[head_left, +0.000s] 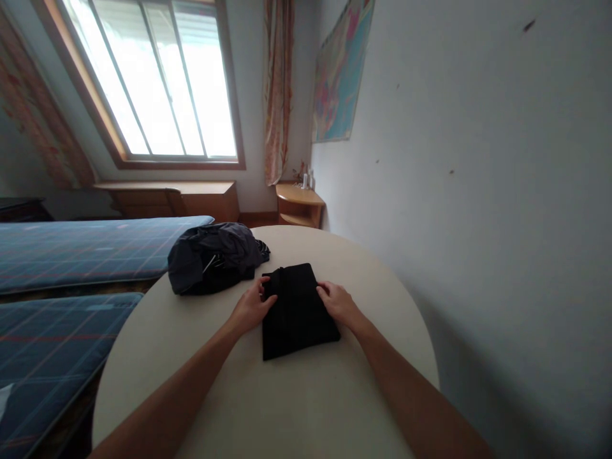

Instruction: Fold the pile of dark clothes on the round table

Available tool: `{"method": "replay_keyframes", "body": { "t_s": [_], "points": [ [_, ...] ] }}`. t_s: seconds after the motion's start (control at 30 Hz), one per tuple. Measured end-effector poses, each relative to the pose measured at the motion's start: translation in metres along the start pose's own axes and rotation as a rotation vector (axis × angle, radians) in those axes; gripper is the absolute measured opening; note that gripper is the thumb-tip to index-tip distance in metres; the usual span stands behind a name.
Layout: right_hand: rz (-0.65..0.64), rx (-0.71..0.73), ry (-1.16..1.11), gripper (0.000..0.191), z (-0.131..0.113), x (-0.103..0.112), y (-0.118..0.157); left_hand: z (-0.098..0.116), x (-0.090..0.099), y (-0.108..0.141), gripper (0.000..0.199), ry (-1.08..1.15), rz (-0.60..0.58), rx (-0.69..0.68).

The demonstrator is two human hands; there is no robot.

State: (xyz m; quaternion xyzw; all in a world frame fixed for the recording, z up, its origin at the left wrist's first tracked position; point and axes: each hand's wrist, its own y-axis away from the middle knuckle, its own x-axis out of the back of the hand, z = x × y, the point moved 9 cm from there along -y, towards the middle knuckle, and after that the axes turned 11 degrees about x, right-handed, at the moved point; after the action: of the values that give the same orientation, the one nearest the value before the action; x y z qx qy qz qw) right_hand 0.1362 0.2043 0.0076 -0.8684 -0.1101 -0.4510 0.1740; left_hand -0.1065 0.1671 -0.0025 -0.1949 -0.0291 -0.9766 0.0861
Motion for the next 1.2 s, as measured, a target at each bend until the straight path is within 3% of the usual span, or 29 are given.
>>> {"method": "replay_keyframes", "body": {
  "t_s": [0.23, 0.37, 0.57, 0.87, 1.2],
  "points": [
    [0.023, -0.044, 0.014, 0.035, 0.000, 0.002, 0.002, 0.040, -0.004, 0.025, 0.064, -0.085, 0.023, -0.106],
    [0.023, -0.059, -0.003, 0.034, 0.000, 0.004, 0.003, 0.049, -0.002, 0.032, 0.066, -0.127, 0.064, -0.119],
    [0.014, -0.053, 0.031, 0.034, -0.003, 0.005, 0.005, 0.045, 0.005, 0.028, 0.069, -0.051, 0.079, -0.096],
    [-0.029, -0.064, 0.155, 0.040, -0.009, 0.002, 0.007, 0.013, 0.008, 0.007, 0.061, 0.051, 0.116, -0.022],
    [-0.045, -0.086, 0.164, 0.041, -0.010, -0.001, 0.008, 0.014, 0.006, 0.011, 0.066, 0.165, 0.068, 0.075]
  ]
}}
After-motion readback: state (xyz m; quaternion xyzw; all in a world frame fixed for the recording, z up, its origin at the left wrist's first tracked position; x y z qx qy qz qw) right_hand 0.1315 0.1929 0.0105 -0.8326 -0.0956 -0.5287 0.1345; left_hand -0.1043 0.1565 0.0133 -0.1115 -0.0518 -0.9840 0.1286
